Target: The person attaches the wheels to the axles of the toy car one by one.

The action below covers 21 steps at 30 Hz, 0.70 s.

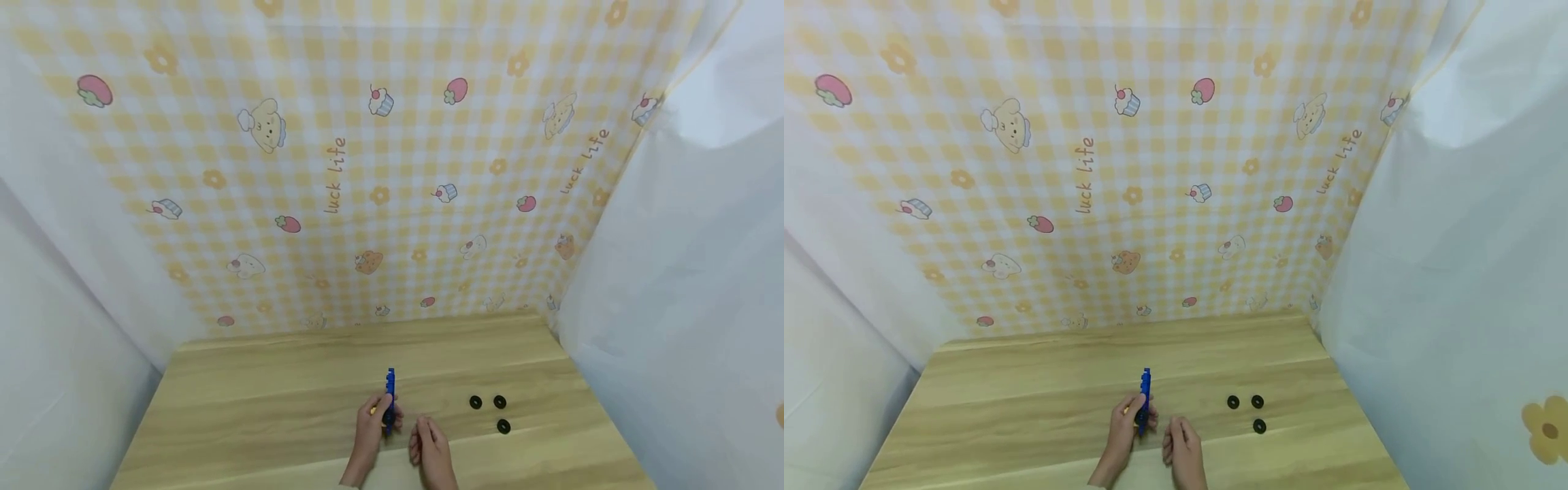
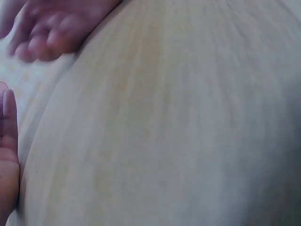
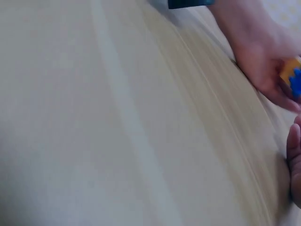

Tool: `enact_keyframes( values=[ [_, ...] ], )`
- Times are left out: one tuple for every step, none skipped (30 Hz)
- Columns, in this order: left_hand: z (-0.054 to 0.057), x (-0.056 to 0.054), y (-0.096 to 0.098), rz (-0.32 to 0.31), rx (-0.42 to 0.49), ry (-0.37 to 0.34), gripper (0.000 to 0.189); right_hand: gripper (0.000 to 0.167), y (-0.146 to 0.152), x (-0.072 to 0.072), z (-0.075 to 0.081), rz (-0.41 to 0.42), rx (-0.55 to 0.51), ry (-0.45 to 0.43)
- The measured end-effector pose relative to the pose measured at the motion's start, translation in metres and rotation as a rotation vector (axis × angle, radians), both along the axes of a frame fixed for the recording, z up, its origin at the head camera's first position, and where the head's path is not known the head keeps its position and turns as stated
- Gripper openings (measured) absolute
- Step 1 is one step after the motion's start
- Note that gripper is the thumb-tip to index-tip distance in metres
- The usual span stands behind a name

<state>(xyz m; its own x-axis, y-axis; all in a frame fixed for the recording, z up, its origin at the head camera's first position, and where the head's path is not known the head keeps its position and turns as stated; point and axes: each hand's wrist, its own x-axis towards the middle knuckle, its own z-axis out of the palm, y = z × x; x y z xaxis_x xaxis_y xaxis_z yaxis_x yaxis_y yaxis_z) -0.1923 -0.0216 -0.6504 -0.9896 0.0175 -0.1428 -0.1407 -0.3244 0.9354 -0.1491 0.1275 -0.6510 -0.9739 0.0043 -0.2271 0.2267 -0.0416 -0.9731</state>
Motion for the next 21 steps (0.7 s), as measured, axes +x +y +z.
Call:
enact_keyframes(
  values=[
    [0.000, 0.001, 0.000, -0.006, 0.011, 0.002, 0.050, 0.045, 0.007, 0.003, 0.000, -0.018, -0.006, -0.026],
    [0.000, 0.002, 0.000, -0.010, 0.016, 0.007, 0.050, 0.044, 0.014, 0.005, 0.001, -0.043, -0.011, -0.052],
    [0.000, 0.002, 0.000, -0.010, 0.018, 0.015, 0.050, 0.042, 0.023, 0.007, 0.002, -0.069, -0.006, -0.070],
    [0.000, 0.002, 0.000, -0.012, 0.017, 0.023, 0.050, 0.039, 0.031, 0.009, 0.004, -0.095, 0.010, -0.074],
    [0.000, 0.001, -0.001, -0.013, 0.017, 0.032, 0.050, 0.038, 0.040, 0.009, 0.004, -0.132, 0.054, -0.065],
    [0.001, 0.001, -0.001, -0.013, 0.015, 0.038, 0.050, 0.036, 0.050, 0.009, 0.005, -0.176, 0.121, -0.052],
    [0.001, 0.000, -0.001, -0.013, 0.013, 0.043, 0.050, 0.032, 0.060, 0.009, 0.005, -0.223, 0.205, -0.035],
    [0.001, 0.000, -0.001, -0.014, 0.005, 0.052, 0.050, 0.030, 0.070, 0.008, 0.006, -0.268, 0.307, -0.016],
    [0.001, 0.000, -0.002, -0.017, 0.004, 0.051, 0.051, 0.027, 0.080, 0.006, 0.006, -0.304, 0.422, -0.001],
    [0.000, 0.000, -0.002, -0.020, 0.005, 0.049, 0.051, 0.025, 0.090, 0.005, 0.007, -0.332, 0.539, 0.011],
    [0.000, 0.000, -0.002, -0.022, 0.009, 0.047, 0.051, 0.024, 0.101, 0.003, 0.007, -0.353, 0.648, 0.014],
    [-0.001, 0.000, -0.002, -0.023, 0.012, 0.046, 0.051, 0.025, 0.111, 0.000, 0.007, -0.360, 0.733, 0.010],
    [-0.002, 0.000, -0.002, -0.024, 0.014, 0.042, 0.051, 0.028, 0.120, -0.002, 0.008, -0.351, 0.795, 0.001],
    [-0.002, 0.000, -0.001, -0.023, 0.018, 0.037, 0.051, 0.034, 0.128, -0.005, 0.008, -0.331, 0.835, -0.016],
    [-0.003, 0.000, -0.001, -0.024, 0.028, 0.029, 0.052, 0.042, 0.135, -0.007, 0.008, -0.308, 0.860, -0.031],
    [-0.003, 0.001, -0.001, -0.024, 0.034, 0.025, 0.052, 0.049, 0.140, -0.009, 0.008, -0.281, 0.874, -0.041],
    [-0.004, 0.001, -0.001, -0.025, 0.038, 0.020, 0.052, 0.057, 0.144, -0.011, 0.008, -0.254, 0.887, -0.050],
    [-0.004, 0.001, -0.001, -0.026, 0.042, 0.018, 0.052, 0.062, 0.147, -0.013, 0.008, -0.232, 0.892, -0.057],
    [-0.004, 0.001, -0.001, -0.030, 0.043, 0.017, 0.052, 0.064, 0.148, -0.014, 0.008, -0.217, 0.900, -0.058],
    [-0.004, 0.001, -0.001, -0.034, 0.042, 0.018, 0.051, 0.065, 0.149, -0.015, 0.008, -0.209, 0.911, -0.052],
    [-0.004, 0.001, -0.001, -0.040, 0.039, 0.020, 0.051, 0.062, 0.150, -0.016, 0.009, -0.205, 0.930, -0.044]
  ],
)
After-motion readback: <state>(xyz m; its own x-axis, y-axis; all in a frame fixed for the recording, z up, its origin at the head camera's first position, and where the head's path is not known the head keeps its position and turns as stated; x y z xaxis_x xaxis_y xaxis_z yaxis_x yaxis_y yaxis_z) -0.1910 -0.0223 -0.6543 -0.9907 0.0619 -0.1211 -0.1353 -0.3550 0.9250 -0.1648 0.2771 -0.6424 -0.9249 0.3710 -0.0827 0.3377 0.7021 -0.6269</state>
